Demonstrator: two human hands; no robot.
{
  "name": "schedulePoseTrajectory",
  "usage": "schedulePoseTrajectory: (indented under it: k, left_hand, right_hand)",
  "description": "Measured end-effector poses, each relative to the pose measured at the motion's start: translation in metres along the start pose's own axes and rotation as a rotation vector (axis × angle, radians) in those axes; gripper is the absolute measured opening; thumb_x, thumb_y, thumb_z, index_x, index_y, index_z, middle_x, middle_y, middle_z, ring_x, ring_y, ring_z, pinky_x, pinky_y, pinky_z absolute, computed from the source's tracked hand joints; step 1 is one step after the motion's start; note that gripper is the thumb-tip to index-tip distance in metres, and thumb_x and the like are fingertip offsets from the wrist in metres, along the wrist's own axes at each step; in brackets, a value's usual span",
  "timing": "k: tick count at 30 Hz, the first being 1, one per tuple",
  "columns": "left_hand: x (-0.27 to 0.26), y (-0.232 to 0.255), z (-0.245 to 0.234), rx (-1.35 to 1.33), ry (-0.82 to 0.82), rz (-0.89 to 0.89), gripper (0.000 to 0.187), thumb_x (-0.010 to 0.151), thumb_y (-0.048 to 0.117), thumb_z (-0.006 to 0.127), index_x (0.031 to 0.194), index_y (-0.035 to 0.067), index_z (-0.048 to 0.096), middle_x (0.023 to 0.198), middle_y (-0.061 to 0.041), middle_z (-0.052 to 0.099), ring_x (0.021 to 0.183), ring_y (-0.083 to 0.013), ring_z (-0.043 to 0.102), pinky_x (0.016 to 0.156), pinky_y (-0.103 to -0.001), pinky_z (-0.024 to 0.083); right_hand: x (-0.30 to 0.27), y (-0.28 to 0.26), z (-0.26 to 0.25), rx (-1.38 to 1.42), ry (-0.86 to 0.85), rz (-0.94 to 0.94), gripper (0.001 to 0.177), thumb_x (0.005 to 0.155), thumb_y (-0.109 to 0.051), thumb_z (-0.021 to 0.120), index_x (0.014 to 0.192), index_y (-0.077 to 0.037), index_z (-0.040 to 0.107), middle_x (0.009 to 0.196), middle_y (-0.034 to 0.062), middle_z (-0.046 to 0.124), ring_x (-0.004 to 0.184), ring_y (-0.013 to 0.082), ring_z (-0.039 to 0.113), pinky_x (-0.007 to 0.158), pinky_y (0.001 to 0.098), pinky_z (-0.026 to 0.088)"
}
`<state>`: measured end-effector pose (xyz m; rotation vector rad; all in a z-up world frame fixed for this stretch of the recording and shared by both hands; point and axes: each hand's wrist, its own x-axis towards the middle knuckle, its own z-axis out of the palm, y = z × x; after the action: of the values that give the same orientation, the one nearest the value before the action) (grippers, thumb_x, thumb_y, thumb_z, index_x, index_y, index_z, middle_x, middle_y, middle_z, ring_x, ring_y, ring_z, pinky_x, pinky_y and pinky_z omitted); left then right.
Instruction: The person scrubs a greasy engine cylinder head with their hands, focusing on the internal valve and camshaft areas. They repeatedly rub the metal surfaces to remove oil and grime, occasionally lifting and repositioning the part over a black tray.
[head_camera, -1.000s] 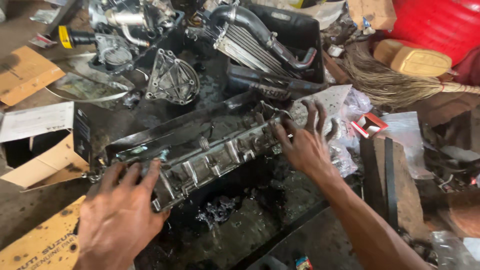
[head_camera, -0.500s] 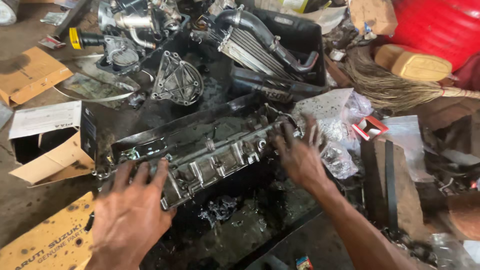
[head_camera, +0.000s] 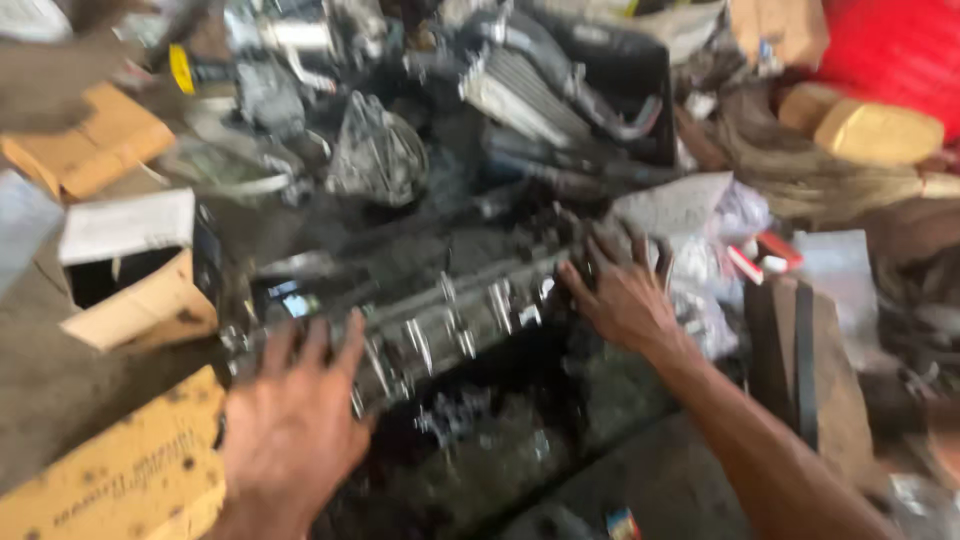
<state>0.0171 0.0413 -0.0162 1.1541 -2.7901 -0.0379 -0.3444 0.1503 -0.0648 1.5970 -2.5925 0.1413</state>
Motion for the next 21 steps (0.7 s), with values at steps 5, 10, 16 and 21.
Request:
schedulePoseTrajectory:
  k: [5, 10, 16, 21]
  left_hand:
    - [0.002, 0.005, -0.004, 0.008, 0.107, 0.038, 0.101, 0.050, 0.036, 0.089, 0.143, 0.012, 0.056, 0.137, -0.015, 0.060, 0.129, -0.0372, 0.051, 0.093, -0.050, 0.052]
    - [0.001, 0.008, -0.014, -0.003, -0.022, -0.019, 0.098, 0.056, 0.034, 0.091, 0.144, 0.012, 0.055, 0.140, -0.013, 0.059, 0.131, -0.0345, 0.050, 0.096, -0.047, 0.052]
    - [0.010, 0.006, -0.018, 0.060, -0.091, -0.014, 0.100, 0.057, 0.037, 0.092, 0.146, 0.012, 0.053, 0.140, -0.016, 0.058, 0.135, -0.0387, 0.047, 0.095, -0.050, 0.053]
    - [0.008, 0.006, -0.020, -0.045, 0.019, 0.000, 0.098, 0.054, 0.033, 0.091, 0.143, 0.009, 0.058, 0.135, -0.016, 0.062, 0.134, -0.0403, 0.049, 0.092, -0.050, 0.052]
  right_hand:
    - [0.007, 0.032, 0.006, 0.355, 0.119, -0.259, 0.058, 0.090, -0.041, 0.071, 0.132, -0.002, 0.063, 0.147, 0.0161, 0.055, 0.139, 0.0356, 0.047, 0.115, 0.0475, 0.037]
    - [0.033, 0.061, -0.020, 0.360, -0.140, -0.326, 0.044, 0.089, -0.027, 0.071, 0.129, -0.010, 0.069, 0.144, 0.0122, 0.061, 0.129, 0.0319, 0.059, 0.106, 0.0434, 0.048]
    - [0.037, 0.048, -0.028, 0.386, -0.056, -0.263, 0.029, 0.091, -0.021, 0.068, 0.116, -0.010, 0.077, 0.133, 0.0088, 0.070, 0.125, 0.0287, 0.064, 0.103, 0.0430, 0.052]
    - [0.015, 0.019, -0.036, 0.660, 0.220, 0.041, 0.029, 0.098, -0.021, 0.064, 0.122, -0.008, 0.070, 0.130, 0.0059, 0.070, 0.111, 0.0250, 0.071, 0.097, 0.0434, 0.057]
